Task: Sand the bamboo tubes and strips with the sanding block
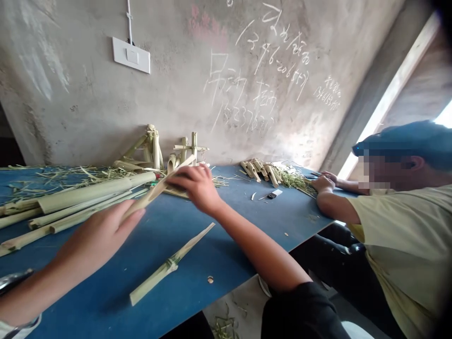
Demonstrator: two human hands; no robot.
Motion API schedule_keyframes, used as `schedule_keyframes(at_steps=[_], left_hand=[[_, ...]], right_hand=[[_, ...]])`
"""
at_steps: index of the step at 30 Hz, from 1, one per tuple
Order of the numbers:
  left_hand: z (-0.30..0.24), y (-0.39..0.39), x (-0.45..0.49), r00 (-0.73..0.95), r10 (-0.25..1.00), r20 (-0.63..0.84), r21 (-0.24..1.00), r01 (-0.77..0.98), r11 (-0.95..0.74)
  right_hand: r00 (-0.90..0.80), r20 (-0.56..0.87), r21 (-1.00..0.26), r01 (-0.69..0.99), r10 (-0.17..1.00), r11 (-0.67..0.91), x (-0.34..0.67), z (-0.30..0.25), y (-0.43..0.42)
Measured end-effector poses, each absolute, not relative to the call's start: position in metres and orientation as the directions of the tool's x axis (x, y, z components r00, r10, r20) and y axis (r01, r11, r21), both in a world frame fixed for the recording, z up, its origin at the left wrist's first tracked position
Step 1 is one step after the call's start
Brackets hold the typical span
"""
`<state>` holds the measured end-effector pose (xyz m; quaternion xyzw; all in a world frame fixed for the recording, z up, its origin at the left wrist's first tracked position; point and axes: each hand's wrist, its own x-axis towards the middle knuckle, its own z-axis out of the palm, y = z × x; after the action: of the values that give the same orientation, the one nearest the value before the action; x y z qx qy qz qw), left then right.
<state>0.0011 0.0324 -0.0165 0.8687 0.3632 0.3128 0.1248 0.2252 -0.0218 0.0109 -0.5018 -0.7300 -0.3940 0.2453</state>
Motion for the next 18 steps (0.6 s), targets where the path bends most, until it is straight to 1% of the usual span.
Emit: schedule_keyframes(at_steps=[1, 2, 4, 5, 6, 8, 9, 10, 12, 13, 14, 15, 17, 18], left_hand=[[-0.015, 0.030, 0.001, 0.546, 0.713, 0.440, 0.435, 0.565, -0.701], [-0.013, 0.028, 0.002, 0.559, 0.711, 0.426, 0.427, 0.569, -0.703], [-0.009, 0.023, 0.002, 0.589, 0.691, 0.420, 0.418, 0.550, -0.723], [-0.007, 0.021, 0.002, 0.601, 0.682, 0.418, 0.422, 0.536, -0.731], [-0.006, 0.019, 0.001, 0.600, 0.677, 0.426, 0.430, 0.524, -0.736], [-0.003, 0.016, 0.001, 0.593, 0.687, 0.420, 0.445, 0.525, -0.726], [-0.003, 0.016, 0.001, 0.594, 0.685, 0.422, 0.442, 0.525, -0.728], [-0.003, 0.016, 0.001, 0.601, 0.679, 0.421, 0.434, 0.524, -0.733], [-0.003, 0.016, 0.001, 0.614, 0.664, 0.426, 0.421, 0.516, -0.746], [-0.004, 0.016, 0.000, 0.616, 0.660, 0.430, 0.421, 0.509, -0.750], [-0.004, 0.016, 0.000, 0.613, 0.658, 0.437, 0.424, 0.505, -0.752], [-0.005, 0.016, 0.000, 0.610, 0.658, 0.442, 0.428, 0.501, -0.752], [-0.005, 0.016, 0.000, 0.611, 0.653, 0.447, 0.429, 0.494, -0.757], [-0.005, 0.017, 0.000, 0.620, 0.649, 0.442, 0.427, 0.491, -0.759]], right_hand=[[-0.299, 0.790, 0.272, 0.953, 0.535, 0.131, 0.225, 0.011, -0.022], [-0.284, 0.796, 0.258, 0.958, 0.535, 0.124, 0.226, 0.010, -0.022], [-0.432, 0.732, 0.362, 0.902, 0.527, 0.237, 0.225, 0.008, -0.023], [-0.526, 0.686, 0.426, 0.850, 0.503, 0.309, 0.225, 0.007, -0.022], [-0.571, 0.674, 0.462, 0.821, 0.468, 0.337, 0.225, 0.006, -0.022], [-0.405, 0.815, 0.349, 0.914, 0.414, 0.208, 0.226, 0.005, -0.022], [-0.351, 0.852, 0.312, 0.936, 0.388, 0.161, 0.226, 0.005, -0.021], [-0.355, 0.857, 0.317, 0.935, 0.373, 0.161, 0.227, 0.004, -0.021], [-0.500, 0.772, 0.430, 0.866, 0.392, 0.256, 0.228, 0.005, -0.022], [-0.540, 0.740, 0.460, 0.842, 0.401, 0.283, 0.229, 0.006, -0.022], [-0.530, 0.743, 0.455, 0.848, 0.408, 0.272, 0.230, 0.007, -0.022], [-0.469, 0.785, 0.414, 0.883, 0.405, 0.222, 0.231, 0.007, -0.022], [-0.310, 0.882, 0.286, 0.951, 0.356, 0.120, 0.231, 0.008, -0.023], [-0.323, 0.879, 0.291, 0.946, 0.352, 0.141, 0.229, 0.008, -0.023]])
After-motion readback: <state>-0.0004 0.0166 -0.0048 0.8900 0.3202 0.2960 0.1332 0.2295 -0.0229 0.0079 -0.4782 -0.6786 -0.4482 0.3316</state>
